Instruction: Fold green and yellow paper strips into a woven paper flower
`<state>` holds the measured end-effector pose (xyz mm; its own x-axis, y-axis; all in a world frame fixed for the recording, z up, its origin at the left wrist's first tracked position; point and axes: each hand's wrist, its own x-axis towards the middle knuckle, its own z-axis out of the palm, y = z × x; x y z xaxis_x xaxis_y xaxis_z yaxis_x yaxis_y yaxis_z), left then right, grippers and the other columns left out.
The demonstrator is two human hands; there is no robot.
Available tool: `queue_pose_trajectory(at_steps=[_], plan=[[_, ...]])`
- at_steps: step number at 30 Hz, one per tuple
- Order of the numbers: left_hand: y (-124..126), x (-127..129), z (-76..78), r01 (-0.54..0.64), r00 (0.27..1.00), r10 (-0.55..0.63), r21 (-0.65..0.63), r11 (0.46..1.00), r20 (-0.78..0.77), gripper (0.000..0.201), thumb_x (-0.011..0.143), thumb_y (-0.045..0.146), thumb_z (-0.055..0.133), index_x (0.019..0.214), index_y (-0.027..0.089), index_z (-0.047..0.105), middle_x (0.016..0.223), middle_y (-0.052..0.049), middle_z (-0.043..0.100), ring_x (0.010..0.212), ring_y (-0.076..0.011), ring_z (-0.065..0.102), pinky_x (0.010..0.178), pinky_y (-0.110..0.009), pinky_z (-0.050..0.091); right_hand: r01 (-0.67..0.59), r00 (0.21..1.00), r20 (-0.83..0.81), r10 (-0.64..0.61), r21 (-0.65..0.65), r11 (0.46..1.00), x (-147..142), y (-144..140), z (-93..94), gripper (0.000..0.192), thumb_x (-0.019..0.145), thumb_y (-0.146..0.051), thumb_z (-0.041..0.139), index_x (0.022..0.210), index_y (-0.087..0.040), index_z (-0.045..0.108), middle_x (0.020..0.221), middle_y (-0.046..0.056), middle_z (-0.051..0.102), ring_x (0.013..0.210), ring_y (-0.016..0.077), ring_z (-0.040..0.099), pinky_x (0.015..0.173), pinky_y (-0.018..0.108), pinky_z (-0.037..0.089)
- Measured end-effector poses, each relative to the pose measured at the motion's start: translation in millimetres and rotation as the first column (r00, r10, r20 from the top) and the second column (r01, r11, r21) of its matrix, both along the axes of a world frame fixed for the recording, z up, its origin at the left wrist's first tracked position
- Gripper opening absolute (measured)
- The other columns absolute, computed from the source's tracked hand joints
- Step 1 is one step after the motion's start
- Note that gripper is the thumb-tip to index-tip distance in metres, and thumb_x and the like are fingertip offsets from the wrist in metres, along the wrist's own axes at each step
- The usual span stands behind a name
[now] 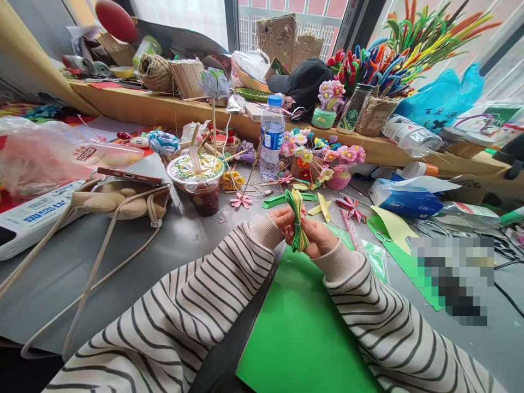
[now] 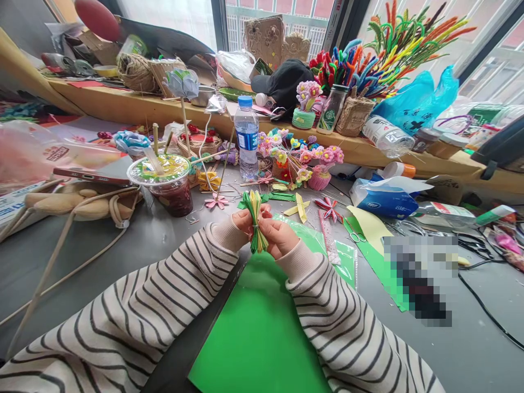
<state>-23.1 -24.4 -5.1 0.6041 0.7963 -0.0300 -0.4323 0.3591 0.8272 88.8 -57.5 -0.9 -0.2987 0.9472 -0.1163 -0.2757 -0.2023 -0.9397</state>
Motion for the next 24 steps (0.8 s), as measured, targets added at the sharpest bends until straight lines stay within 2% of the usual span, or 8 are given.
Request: queue_pose_trajectory(at_steps=[3, 6, 8, 10, 12, 15, 19, 24], plan=[[2, 2, 4.0, -0.080, 0.997, 0.079, 0.047, 0.996, 0.019, 0.041, 0.046, 0.041, 0.069, 0.075, 0.015, 0.060, 0.069, -0.002, 0.058, 0.067, -0.0132, 0.054, 0.065, -0.027, 0.040, 0.170, 0.959, 0.204, -0.198, 0.150, 0.974, 10, 4, 4.8, 0.041, 0.050, -0.055, 0.061, 0.062, -0.016, 0.058, 0.054, 0.000, 0.056, 0.050, 0.0111, 0.051, 0.050, 0.026, 0.042], [1, 1, 7.9, -0.161, 0.986, 0.165, 0.116, 0.980, -0.027, 0.037, 0.049, 0.035, 0.070, 0.078, 0.015, 0.062, 0.079, -0.004, 0.061, 0.079, -0.0154, 0.054, 0.077, -0.030, 0.038, 0.264, 0.809, 0.409, -0.422, 0.388, 0.883, 16, 3, 10.9, 0.032, 0.054, -0.047, 0.063, 0.063, -0.017, 0.058, 0.059, 0.002, 0.059, 0.055, 0.0126, 0.053, 0.054, 0.027, 0.042], [-2, 0, 10.3, -0.226, 0.965, 0.243, 0.150, 0.962, -0.103, 0.032, 0.050, 0.032, 0.069, 0.076, 0.014, 0.062, 0.077, -0.003, 0.061, 0.079, -0.0152, 0.054, 0.079, -0.031, 0.038, 0.222, 0.643, 0.492, -0.587, 0.614, 0.757, 16, 0, 13.9, 0.025, 0.059, -0.041, 0.062, 0.062, -0.017, 0.058, 0.063, 0.004, 0.060, 0.060, 0.0142, 0.054, 0.059, 0.029, 0.043], [-4, 0, 11.7, -0.305, 0.930, 0.329, 0.153, 0.940, -0.166, 0.031, 0.050, 0.029, 0.069, 0.075, 0.013, 0.062, 0.071, -0.002, 0.061, 0.074, -0.0142, 0.055, 0.077, -0.031, 0.039, 0.105, 0.510, 0.506, -0.696, 0.766, 0.634, 14, -3, 15.1, 0.021, 0.064, -0.037, 0.060, 0.062, -0.017, 0.058, 0.063, 0.005, 0.061, 0.061, 0.0149, 0.054, 0.061, 0.029, 0.042], [-5, 0, 11.3, -0.367, 0.905, 0.386, 0.128, 0.921, -0.179, 0.034, 0.048, 0.028, 0.070, 0.077, 0.013, 0.061, 0.067, 0.000, 0.059, 0.068, -0.0126, 0.054, 0.073, -0.032, 0.042, 0.022, 0.452, 0.508, -0.733, 0.815, 0.579, 13, -5, 14.6, 0.020, 0.066, -0.036, 0.059, 0.062, -0.016, 0.059, 0.062, 0.005, 0.062, 0.059, 0.0149, 0.054, 0.059, 0.029, 0.042], [-5, 2, 8.4, -0.393, 0.902, 0.404, 0.103, 0.914, -0.149, 0.034, 0.046, 0.028, 0.071, 0.074, 0.012, 0.059, 0.064, 0.001, 0.058, 0.061, -0.0104, 0.054, 0.067, -0.030, 0.045, -0.001, 0.444, 0.522, -0.728, 0.813, 0.582, 13, -4, 12.7, 0.020, 0.066, -0.035, 0.059, 0.063, -0.015, 0.060, 0.063, 0.006, 0.062, 0.059, 0.0148, 0.056, 0.059, 0.028, 0.043], [-3, 1, 6.3, -0.377, 0.913, 0.385, 0.080, 0.923, -0.137, 0.029, 0.046, 0.027, 0.071, 0.067, 0.011, 0.058, 0.063, 0.001, 0.060, 0.060, -0.0097, 0.055, 0.066, -0.027, 0.047, 0.016, 0.516, 0.539, -0.666, 0.771, 0.637, 16, -1, 11.0, 0.019, 0.066, -0.034, 0.059, 0.066, -0.014, 0.062, 0.064, 0.006, 0.063, 0.059, 0.0139, 0.057, 0.057, 0.026, 0.044], [-3, 0, 6.1, -0.358, 0.924, 0.361, 0.051, 0.932, -0.124, 0.027, 0.047, 0.025, 0.071, 0.067, 0.011, 0.058, 0.063, 0.001, 0.060, 0.060, -0.0092, 0.056, 0.067, -0.027, 0.048, 0.030, 0.561, 0.524, -0.641, 0.761, 0.648, 19, 0, 9.8, 0.016, 0.066, -0.032, 0.059, 0.065, -0.016, 0.063, 0.064, 0.004, 0.063, 0.060, 0.0135, 0.057, 0.059, 0.025, 0.044]])
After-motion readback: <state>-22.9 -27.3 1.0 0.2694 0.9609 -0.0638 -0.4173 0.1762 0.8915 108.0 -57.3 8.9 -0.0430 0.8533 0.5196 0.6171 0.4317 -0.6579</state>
